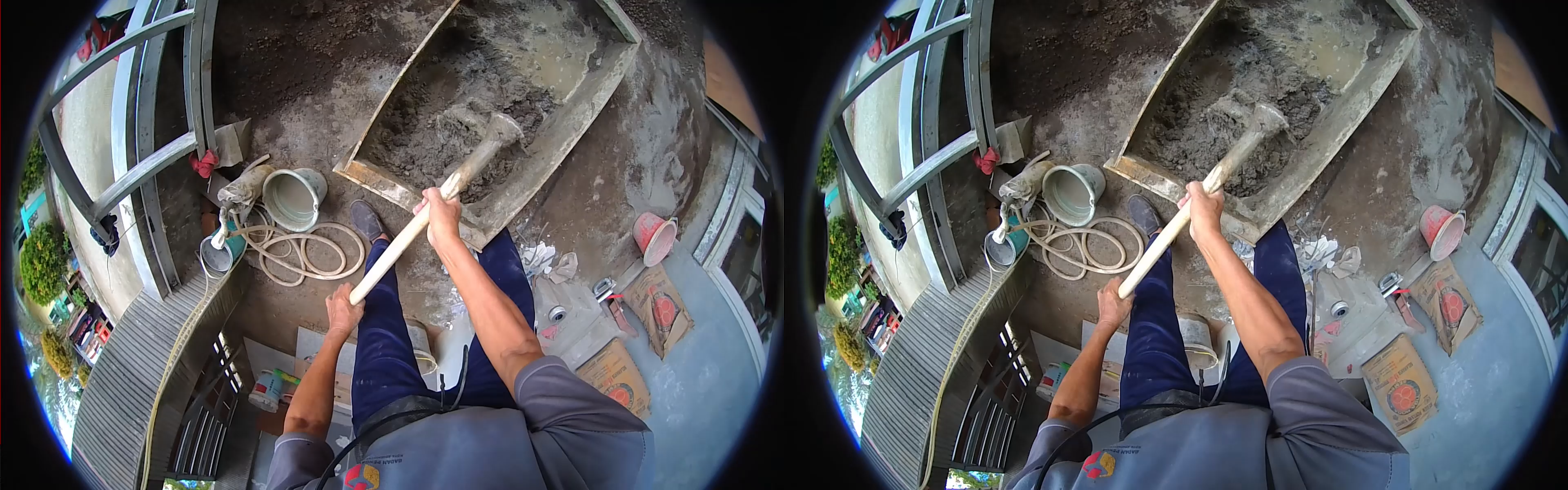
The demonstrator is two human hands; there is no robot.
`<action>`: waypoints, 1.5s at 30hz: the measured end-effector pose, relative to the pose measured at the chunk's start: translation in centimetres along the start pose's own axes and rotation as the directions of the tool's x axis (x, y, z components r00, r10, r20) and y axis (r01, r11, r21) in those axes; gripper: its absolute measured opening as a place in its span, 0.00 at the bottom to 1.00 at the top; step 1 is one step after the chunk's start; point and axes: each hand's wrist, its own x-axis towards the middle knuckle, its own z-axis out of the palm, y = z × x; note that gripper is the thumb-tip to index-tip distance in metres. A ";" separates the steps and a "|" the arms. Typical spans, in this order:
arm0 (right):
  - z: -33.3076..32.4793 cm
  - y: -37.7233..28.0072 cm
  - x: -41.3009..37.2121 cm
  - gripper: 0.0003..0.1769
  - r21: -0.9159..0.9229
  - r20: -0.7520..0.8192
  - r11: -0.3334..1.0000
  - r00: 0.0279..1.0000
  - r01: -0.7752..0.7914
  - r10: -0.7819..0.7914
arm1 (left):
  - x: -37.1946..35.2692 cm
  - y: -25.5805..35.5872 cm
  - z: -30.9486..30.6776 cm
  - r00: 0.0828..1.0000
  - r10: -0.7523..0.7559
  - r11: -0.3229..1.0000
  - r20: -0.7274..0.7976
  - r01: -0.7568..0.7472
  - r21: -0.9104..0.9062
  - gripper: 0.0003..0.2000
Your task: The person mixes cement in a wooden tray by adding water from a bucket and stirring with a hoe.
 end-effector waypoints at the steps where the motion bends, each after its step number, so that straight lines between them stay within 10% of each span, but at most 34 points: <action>1: -0.3 0.5 -1.0 0.11 -0.044 0.030 0.998 0.999 0.036 -0.035 | 1.0 -1.4 1.5 0.999 -0.042 0.999 -0.012 0.042 -0.028 0.13; 3: -0.6 -0.4 -5.1 0.10 -0.031 0.087 0.993 0.990 0.111 -0.108 | 0.0 -2.2 1.6 0.993 -0.110 0.992 0.045 0.113 -0.058 0.14; 6: 0.0 -3.9 -10.5 0.10 0.006 0.086 0.996 0.993 0.084 -0.084 | -4.5 -1.7 -3.6 0.975 0.218 0.976 0.039 -0.218 -0.003 0.13; 9: 0.4 -7.1 -11.9 0.11 0.039 0.142 0.993 0.984 -0.110 0.103 | -10.6 2.3 -11.4 0.974 0.117 0.992 0.196 -0.103 -0.077 0.11; 16: -0.3 -9.0 13.3 0.12 0.042 -0.005 0.951 0.952 -0.306 0.306 | 2.7 23.1 -10.9 0.992 -0.002 0.997 0.129 -0.009 0.080 0.14; 31: 4.7 -28.6 22.0 0.13 -0.019 0.300 0.996 0.951 0.089 -0.079 | 11.8 33.5 -10.9 0.952 0.306 0.942 0.007 -0.302 -0.148 0.19; 45: 7.3 -6.4 18.5 0.10 -0.284 0.301 0.914 0.878 -0.290 0.372 | 3.3 28.2 -11.6 0.993 -0.099 0.985 0.070 0.107 -0.138 0.19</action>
